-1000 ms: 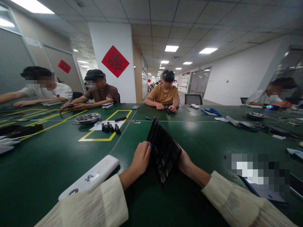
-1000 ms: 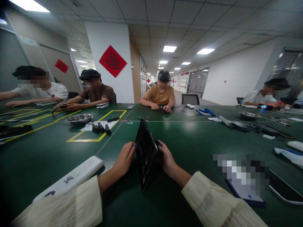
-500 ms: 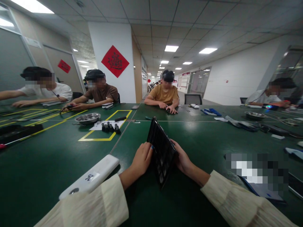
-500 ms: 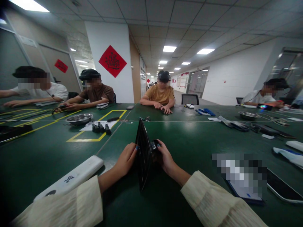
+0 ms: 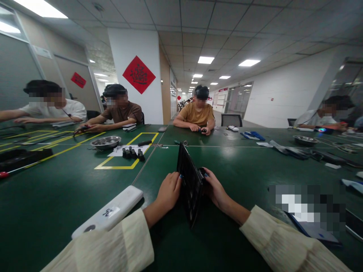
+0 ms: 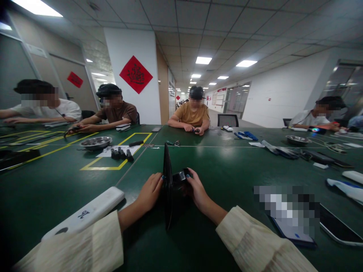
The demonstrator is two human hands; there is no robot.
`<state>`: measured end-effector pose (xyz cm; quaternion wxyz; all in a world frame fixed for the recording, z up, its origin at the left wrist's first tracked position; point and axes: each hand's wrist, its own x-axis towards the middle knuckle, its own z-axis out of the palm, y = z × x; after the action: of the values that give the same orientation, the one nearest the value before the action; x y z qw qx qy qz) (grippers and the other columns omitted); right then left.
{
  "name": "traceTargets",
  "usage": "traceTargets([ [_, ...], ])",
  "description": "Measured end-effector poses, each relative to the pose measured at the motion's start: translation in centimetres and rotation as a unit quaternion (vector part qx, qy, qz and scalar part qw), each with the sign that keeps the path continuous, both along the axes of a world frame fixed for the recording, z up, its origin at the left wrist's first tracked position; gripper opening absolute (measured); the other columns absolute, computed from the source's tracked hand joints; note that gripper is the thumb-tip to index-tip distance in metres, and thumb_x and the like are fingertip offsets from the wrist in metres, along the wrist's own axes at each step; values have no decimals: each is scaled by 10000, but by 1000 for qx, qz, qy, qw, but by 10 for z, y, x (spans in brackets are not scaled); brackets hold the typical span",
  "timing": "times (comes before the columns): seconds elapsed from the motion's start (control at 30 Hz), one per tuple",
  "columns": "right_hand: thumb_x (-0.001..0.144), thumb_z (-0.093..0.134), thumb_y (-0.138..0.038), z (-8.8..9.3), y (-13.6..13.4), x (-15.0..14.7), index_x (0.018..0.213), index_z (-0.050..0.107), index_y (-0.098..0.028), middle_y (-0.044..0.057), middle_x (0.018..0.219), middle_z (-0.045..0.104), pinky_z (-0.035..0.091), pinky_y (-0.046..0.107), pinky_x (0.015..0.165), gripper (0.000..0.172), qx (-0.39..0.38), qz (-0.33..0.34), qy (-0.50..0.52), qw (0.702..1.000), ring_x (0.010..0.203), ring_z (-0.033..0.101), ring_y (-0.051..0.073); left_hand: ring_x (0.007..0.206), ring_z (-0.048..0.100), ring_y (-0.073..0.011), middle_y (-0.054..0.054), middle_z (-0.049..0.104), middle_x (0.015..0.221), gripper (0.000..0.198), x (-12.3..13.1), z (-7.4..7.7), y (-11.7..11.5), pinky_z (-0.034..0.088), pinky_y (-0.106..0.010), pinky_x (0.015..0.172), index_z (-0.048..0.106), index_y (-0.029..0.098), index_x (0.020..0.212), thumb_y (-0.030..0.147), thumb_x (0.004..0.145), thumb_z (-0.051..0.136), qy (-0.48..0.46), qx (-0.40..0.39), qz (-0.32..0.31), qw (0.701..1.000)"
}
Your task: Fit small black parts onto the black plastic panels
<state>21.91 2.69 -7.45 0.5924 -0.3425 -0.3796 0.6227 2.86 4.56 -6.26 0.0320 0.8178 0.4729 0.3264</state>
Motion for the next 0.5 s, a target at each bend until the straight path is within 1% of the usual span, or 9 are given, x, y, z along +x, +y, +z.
traceTargets([
  [0.1,655,672,-420,1,-1,0,1188,429,-262,-21,723,589,390,253,467,606,6,-6,-9,1000,577,540,154,893,534,-212,-101,611,942,349,0,-3,3,436,-390,870,551,165,891,285,910,224,-3,-27,17,999],
  [0.2,659,669,-412,0,-1,0,1179,429,-266,-24,725,586,394,253,481,591,11,-7,-9,1000,578,533,148,868,544,-203,-95,615,909,361,0,-3,3,446,-368,856,552,165,861,297,907,219,-24,-60,-2,998],
  [0.33,670,665,-412,0,-1,1,1185,427,-267,-20,743,593,405,259,502,585,14,-1,-9,1000,593,536,149,868,546,-203,-93,616,907,372,0,1,0,444,-368,855,555,166,867,334,902,225,-53,-68,-21,996],
  [0.5,654,678,-422,3,-4,1,1184,431,-267,-14,765,595,408,256,503,605,7,-4,-12,1000,636,557,164,883,546,-205,-91,621,927,381,0,1,1,437,-367,867,554,168,893,358,903,224,-73,-80,-20,994],
])
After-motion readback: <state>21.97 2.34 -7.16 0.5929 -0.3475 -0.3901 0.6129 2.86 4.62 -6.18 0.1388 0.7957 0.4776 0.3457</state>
